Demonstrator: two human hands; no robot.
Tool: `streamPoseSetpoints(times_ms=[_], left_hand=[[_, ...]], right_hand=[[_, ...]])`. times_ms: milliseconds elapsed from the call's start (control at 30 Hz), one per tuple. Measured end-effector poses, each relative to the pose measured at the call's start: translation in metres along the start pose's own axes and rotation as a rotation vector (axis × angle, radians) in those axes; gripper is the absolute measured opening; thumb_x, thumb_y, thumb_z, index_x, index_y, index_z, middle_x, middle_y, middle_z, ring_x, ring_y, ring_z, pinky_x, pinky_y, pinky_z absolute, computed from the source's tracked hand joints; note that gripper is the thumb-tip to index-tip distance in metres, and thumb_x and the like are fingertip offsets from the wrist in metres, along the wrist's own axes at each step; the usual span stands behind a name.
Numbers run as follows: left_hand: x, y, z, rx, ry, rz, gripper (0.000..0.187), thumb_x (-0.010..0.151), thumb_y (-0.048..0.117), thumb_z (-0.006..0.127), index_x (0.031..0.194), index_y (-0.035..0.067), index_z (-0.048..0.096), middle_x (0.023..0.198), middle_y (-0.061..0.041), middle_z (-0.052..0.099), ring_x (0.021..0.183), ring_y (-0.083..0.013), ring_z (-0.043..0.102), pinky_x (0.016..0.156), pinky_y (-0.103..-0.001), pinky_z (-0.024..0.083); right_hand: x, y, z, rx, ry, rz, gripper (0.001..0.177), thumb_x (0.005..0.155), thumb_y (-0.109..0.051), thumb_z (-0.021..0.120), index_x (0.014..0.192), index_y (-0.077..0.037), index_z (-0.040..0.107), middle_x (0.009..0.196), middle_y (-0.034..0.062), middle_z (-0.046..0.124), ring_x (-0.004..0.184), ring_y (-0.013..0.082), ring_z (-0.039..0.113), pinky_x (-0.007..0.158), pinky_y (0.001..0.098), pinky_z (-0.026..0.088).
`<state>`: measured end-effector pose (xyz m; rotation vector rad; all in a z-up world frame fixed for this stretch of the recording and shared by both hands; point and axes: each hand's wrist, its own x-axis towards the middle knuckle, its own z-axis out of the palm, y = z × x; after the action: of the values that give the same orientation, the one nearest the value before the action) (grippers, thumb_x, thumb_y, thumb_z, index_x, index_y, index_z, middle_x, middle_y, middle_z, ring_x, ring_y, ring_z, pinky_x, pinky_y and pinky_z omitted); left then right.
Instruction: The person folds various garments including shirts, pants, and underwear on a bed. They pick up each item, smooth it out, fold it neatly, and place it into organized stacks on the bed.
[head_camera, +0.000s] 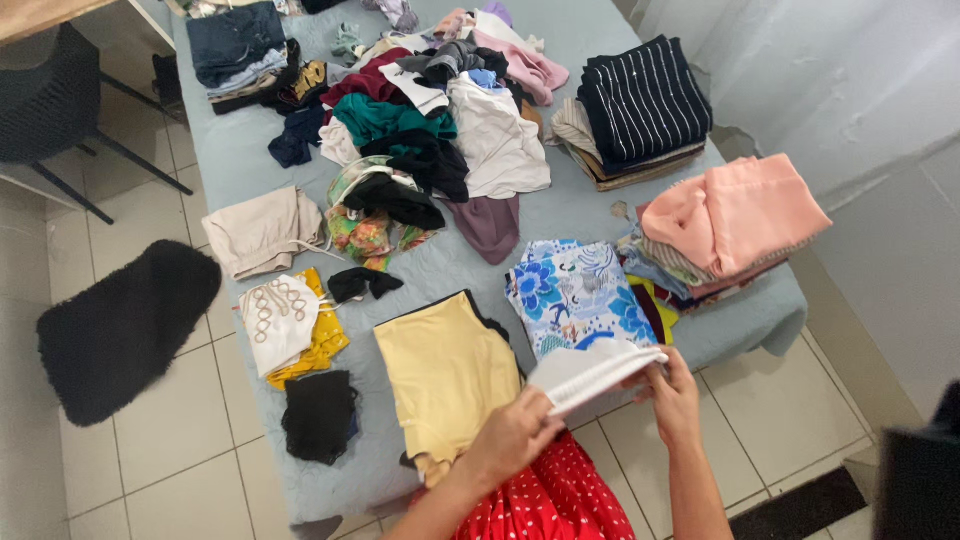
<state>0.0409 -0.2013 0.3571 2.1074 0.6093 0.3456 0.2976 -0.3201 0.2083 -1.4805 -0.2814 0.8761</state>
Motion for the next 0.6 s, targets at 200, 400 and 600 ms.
streamPoseSetpoints(times_ms=[200, 400, 600], left_hand=[[0.065, -0.025, 0.020, -0.157, -0.080, -0.299, 0.028, 0.092, 0.026, 0.073, 0.106, 0.003, 0.066, 0.094, -0.014, 0.062, 0.075, -0.0302, 0.067, 0.067, -0.040, 0.054], [0.150, -0.156, 0.054, -0.015, 0.012, -0.395, 0.033, 0.088, 0.029, 0.074, 0.093, -0.001, 0.063, 0.093, -0.016, 0.060, 0.084, -0.0330, 0.063, 0.074, -0.042, 0.051], [0.200, -0.281, 0.081, 0.097, 0.061, -0.574, 0.029, 0.089, 0.027, 0.074, 0.101, 0.002, 0.068, 0.093, -0.017, 0.065, 0.082, -0.0346, 0.066, 0.074, -0.045, 0.052]], right_hand=[[0.061, -0.009, -0.025, -0.164, 0.034, 0.090, 0.019, 0.103, -0.019, 0.063, 0.115, -0.005, 0.068, 0.072, 0.0086, 0.070, 0.058, 0.0131, 0.063, 0.046, 0.0260, 0.040], [0.181, 0.019, 0.012, -0.415, 0.008, 0.078, 0.021, 0.099, -0.016, 0.069, 0.112, 0.000, 0.069, 0.076, 0.0096, 0.068, 0.057, 0.0129, 0.063, 0.046, 0.0275, 0.046], [0.257, 0.090, 0.063, -0.280, 0.001, 0.170, 0.023, 0.096, -0.013, 0.071, 0.111, 0.002, 0.067, 0.085, 0.0075, 0.069, 0.059, 0.0145, 0.068, 0.049, 0.0307, 0.056]])
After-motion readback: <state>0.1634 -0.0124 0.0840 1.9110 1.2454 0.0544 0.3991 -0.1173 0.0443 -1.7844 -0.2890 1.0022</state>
